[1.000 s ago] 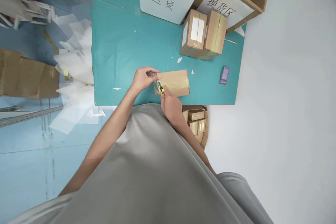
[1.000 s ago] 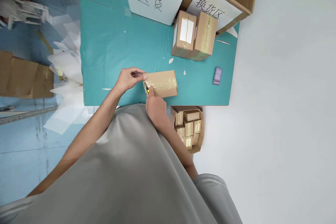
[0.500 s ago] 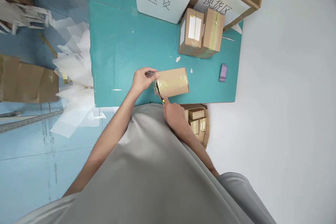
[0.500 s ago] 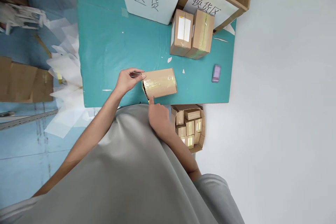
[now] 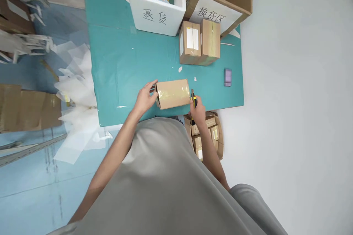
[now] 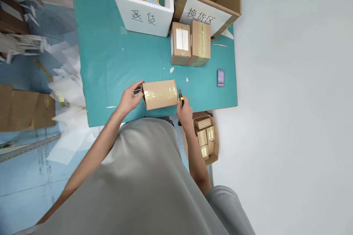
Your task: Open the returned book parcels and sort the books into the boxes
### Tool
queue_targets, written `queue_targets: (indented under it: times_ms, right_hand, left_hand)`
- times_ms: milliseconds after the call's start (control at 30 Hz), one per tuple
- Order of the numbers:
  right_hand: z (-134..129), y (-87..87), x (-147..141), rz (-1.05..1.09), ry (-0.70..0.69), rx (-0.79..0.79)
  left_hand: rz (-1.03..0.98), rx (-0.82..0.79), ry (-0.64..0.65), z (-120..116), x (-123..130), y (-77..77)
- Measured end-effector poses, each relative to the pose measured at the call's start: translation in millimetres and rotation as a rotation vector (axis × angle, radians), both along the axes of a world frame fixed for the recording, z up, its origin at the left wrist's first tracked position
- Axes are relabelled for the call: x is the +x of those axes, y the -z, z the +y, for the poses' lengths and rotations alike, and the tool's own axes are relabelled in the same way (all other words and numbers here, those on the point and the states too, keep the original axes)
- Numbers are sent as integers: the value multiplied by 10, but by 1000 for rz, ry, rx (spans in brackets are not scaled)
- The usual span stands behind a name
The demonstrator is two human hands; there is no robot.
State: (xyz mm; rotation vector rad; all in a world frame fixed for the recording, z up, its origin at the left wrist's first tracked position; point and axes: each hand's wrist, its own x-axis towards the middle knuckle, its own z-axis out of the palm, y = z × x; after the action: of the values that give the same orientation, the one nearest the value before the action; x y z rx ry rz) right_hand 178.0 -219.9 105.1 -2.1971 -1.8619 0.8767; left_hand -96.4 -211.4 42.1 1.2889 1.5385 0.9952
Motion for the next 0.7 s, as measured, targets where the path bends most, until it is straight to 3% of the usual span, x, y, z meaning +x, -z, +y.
queue_targets:
  times_ms: [133,233,300,367,500,700]
  right_hand:
    - [-124,-106,-110,-29,-31,-28]
    - [-129,-175,-116,-58,-67,-17]
    - [-100,-208,-106,-74,-110,-1]
    - [-58,-238,-108,-106,-161,2]
    - [19,-309,-180,-219,-241,-65]
    - [85,-424,-414,-362,-212,-170]
  left_hand:
    - [288,161,32,-12,229,-291]
    - [395,291,273,-34,569,-433]
    - [415,332,428,-47,767,-418]
    - [433,337,487,-59,883,-344]
    - [450,326,493,-78,897,-218]
    - [462,331,499,-85,850,-228]
